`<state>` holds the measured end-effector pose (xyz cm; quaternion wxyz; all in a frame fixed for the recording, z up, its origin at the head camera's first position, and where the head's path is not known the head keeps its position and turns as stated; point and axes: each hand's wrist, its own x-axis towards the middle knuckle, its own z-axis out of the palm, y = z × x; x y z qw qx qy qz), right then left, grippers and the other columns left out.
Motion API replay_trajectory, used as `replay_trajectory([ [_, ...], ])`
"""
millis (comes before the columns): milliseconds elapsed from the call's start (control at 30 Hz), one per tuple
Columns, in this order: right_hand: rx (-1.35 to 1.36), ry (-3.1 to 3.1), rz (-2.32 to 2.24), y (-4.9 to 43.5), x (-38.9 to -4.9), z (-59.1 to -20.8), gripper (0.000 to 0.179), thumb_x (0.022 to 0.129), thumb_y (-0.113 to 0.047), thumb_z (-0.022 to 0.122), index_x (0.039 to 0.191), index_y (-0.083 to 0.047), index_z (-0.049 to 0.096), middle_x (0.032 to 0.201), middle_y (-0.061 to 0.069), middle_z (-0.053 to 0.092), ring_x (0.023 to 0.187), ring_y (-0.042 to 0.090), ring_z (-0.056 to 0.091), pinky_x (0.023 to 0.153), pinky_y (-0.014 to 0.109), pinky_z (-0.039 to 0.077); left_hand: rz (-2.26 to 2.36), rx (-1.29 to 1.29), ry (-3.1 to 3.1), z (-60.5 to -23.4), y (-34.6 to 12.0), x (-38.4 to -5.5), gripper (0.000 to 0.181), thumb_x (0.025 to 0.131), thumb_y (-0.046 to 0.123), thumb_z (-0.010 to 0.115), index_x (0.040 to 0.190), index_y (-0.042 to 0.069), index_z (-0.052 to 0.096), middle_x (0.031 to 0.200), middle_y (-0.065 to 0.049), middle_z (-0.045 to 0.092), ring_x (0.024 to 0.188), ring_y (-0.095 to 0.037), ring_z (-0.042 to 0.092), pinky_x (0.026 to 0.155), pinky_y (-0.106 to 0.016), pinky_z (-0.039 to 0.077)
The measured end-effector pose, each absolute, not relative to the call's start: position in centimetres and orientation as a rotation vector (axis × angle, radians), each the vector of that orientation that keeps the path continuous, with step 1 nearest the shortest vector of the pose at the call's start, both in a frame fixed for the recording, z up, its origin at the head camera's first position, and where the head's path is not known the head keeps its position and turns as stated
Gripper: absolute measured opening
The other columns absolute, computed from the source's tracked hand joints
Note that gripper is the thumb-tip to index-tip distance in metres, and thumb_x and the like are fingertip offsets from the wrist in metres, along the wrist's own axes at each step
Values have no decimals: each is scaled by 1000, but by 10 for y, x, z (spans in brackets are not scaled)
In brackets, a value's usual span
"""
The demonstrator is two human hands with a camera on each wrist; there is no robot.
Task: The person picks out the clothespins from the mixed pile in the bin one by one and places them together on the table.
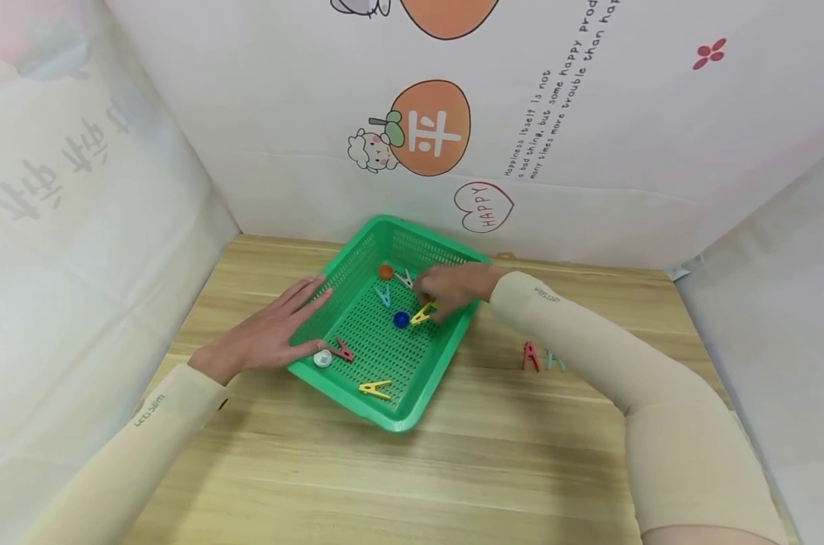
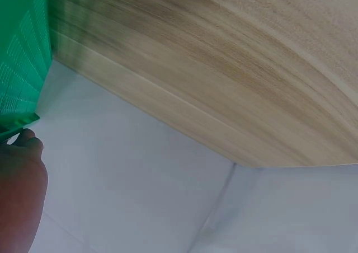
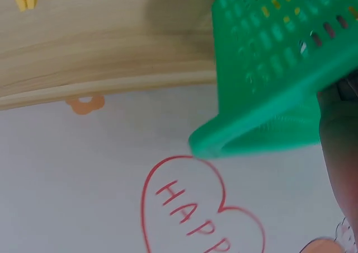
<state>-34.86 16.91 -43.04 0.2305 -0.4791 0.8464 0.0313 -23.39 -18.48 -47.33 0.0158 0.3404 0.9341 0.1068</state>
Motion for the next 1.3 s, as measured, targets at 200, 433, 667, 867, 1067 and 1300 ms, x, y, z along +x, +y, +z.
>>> replay_trajectory([
  [200,-1307,2378,-73,182,-351,-417,26,85,-25,74,102,-6,67,99,7,64,85,15,53,77,32,49,349,1056,2896,-473,-185,-231,87,98,65,43,162,16,10,170,-6,-1,155,-32,0,122,-53,20],
  [433,-1268,2409,-134,197,-347,-399,26,86,-24,74,104,-8,65,100,7,62,86,15,51,79,33,49,337,1059,2902,-474,-185,-230,87,99,64,43,162,15,10,170,-6,-1,155,-32,0,122,-53,21],
  [667,-1247,2477,-126,220,-341,-385,24,85,-25,75,101,-9,64,97,5,63,84,12,53,77,31,49,340,1053,2903,-473,-184,-231,88,98,65,44,163,17,9,170,-5,-2,155,-34,2,121,-53,22],
  [867,-1202,2544,-151,240,-336,-376,22,85,-22,75,97,-9,64,93,4,61,81,12,51,74,30,48,335,1042,2895,-472,-184,-230,87,98,66,42,163,18,7,170,-5,-4,155,-34,2,122,-52,21],
  [1067,-1104,2594,-172,258,-328,-372,17,85,-19,74,93,-10,62,89,5,59,81,14,50,72,31,45,346,1030,2896,-471,-183,-230,86,98,66,41,163,18,9,170,-4,-3,155,-33,3,121,-53,22],
  [1300,-1014,2631,-216,278,-322,-374,19,87,-24,75,95,-10,65,88,4,60,83,19,54,74,32,46,342,1013,2895,-472,-183,-231,86,98,67,39,163,21,6,169,-2,-6,155,-32,1,122,-52,22],
])
